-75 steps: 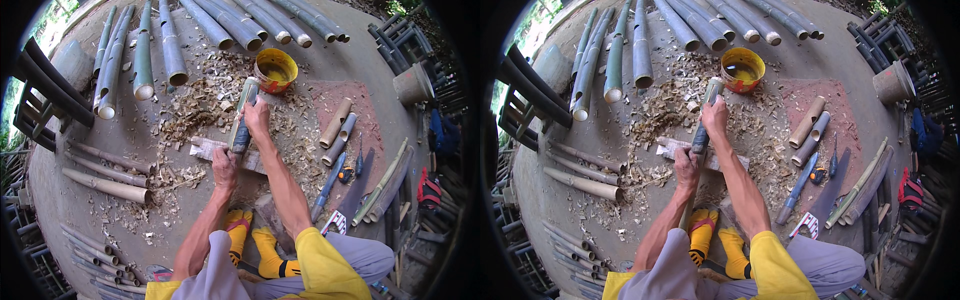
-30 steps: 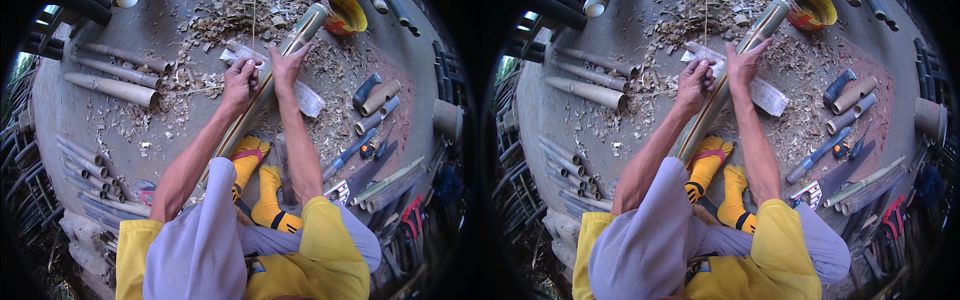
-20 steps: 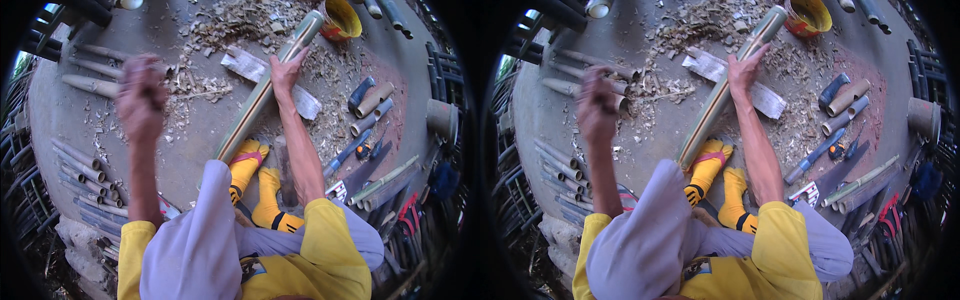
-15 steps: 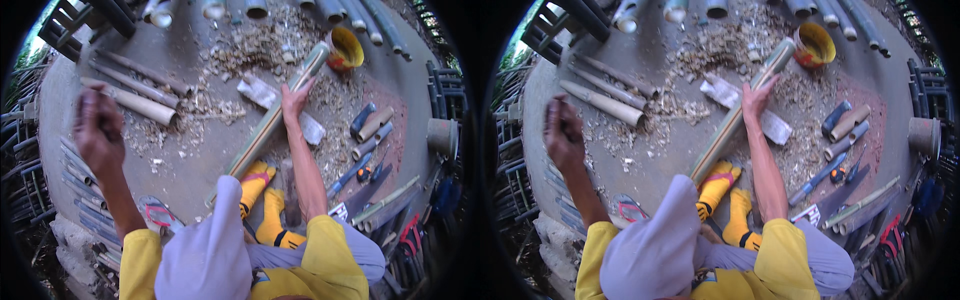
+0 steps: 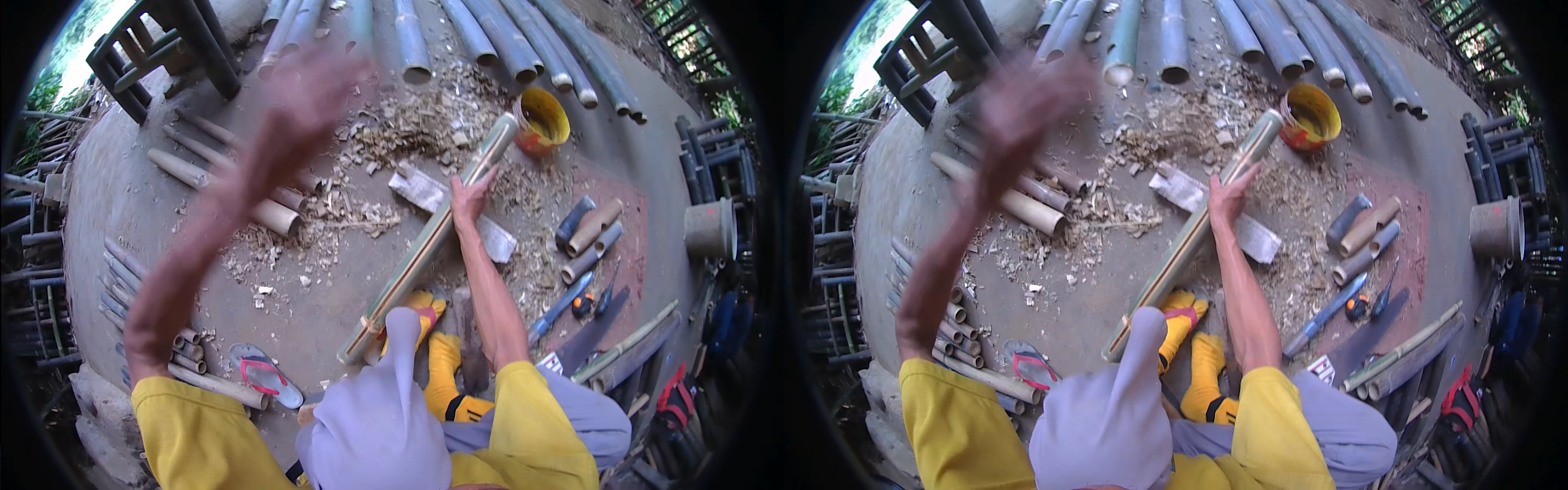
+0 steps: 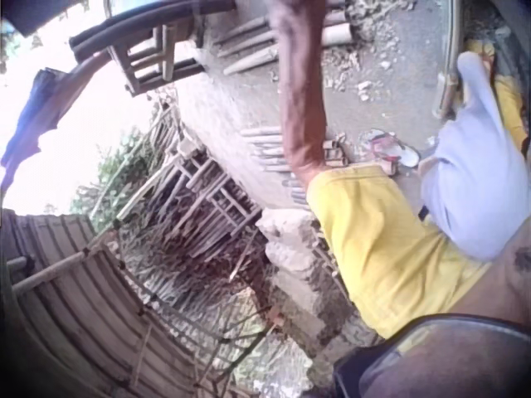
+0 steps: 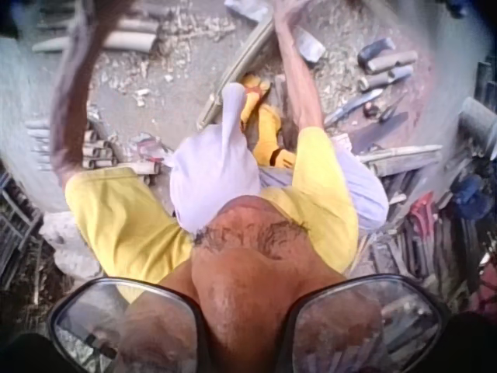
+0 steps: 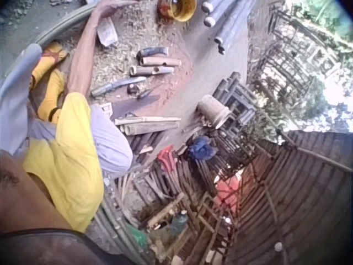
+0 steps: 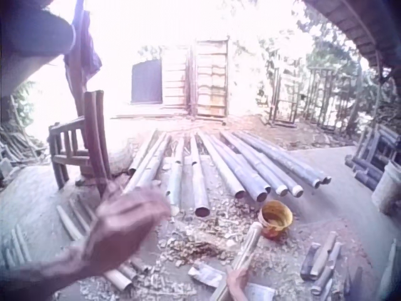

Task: The person sits on the ground and uses a wooden mallet to strike a knife, splitting a long bamboo pole lengthwise. They then use a chisel to further separate the split sections and clean the edges. Finally, they insert a smaller bamboo piece into a larger one to test the fit.

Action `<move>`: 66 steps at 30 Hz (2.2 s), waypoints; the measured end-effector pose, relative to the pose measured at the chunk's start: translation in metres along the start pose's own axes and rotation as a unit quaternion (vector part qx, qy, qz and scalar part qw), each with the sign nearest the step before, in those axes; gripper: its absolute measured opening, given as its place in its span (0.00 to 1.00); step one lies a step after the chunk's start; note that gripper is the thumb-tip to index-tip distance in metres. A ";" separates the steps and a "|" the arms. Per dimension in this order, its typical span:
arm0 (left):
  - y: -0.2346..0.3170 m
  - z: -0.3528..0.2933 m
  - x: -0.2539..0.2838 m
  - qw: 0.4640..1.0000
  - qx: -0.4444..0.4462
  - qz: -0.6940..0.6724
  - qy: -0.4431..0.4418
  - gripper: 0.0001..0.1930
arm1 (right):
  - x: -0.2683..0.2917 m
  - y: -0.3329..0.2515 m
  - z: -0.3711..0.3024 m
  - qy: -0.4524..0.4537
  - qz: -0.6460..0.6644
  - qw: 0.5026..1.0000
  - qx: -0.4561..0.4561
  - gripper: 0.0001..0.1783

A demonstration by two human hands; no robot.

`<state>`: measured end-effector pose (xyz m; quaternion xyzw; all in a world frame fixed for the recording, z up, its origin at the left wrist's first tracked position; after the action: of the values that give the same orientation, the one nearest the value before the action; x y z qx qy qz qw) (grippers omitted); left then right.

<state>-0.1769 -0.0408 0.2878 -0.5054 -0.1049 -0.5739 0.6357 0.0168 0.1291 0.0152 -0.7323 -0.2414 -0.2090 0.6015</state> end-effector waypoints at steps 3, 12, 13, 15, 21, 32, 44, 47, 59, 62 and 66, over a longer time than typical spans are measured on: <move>-0.106 -0.006 0.046 0.922 0.332 -0.040 0.194 0.21 | -0.009 0.011 -0.004 -0.006 0.027 0.999 0.021 0.56; 0.227 -0.109 -0.120 0.628 0.479 -0.585 -0.182 0.38 | -0.004 0.005 -0.001 0.016 0.027 0.999 0.040 0.56; 0.261 -0.122 -0.124 0.584 0.512 -0.603 -0.183 0.38 | -0.007 0.006 -0.001 -0.021 0.049 0.999 0.000 0.55; 0.299 -0.118 -0.122 0.535 0.536 -0.616 -0.217 0.38 | 0.000 0.018 0.002 -0.016 0.032 0.999 -0.001 0.55; 0.291 -0.128 -0.120 0.580 0.524 -0.568 -0.259 0.30 | 0.064 0.022 0.038 -0.176 -0.125 0.973 0.082 0.42; 0.212 -0.172 -0.100 0.695 0.434 -0.511 -0.260 0.33 | 0.160 0.052 -0.009 -0.287 -0.385 0.830 0.285 0.39; 0.243 -0.118 -0.123 0.808 0.434 -0.264 -0.299 0.35 | 0.095 0.099 -0.051 -0.129 -0.340 0.890 0.273 0.45; 0.239 -0.128 -0.123 0.790 0.436 -0.323 -0.286 0.33 | 0.097 0.089 -0.065 -0.129 -0.352 0.883 0.282 0.42; 0.223 -0.160 -0.126 0.823 0.390 -0.282 -0.302 0.26 | 0.107 0.100 -0.096 -0.132 -0.272 0.930 0.209 0.39; 0.226 -0.147 -0.121 0.845 0.370 -0.252 -0.292 0.25 | 0.155 0.122 -0.105 -0.056 -0.239 0.957 0.152 0.37; 0.227 -0.151 -0.116 0.853 0.372 -0.228 -0.285 0.26 | 0.222 0.173 -0.113 0.078 -0.267 0.961 0.010 0.38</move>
<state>-0.0912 -0.1222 0.0158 -0.3343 -0.5996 -0.4517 0.5698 0.2964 0.0129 0.0341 -0.6167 -0.3822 -0.4162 0.5481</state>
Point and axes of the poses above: each hand's wrist, its own z-axis towards the middle knuckle, its own x-axis out of the back of the hand, y = z × x, the point moved 5 cm from there along z, towards the middle knuckle, and after that the axes turned 12 degrees about -x, right-handed, at the moved point
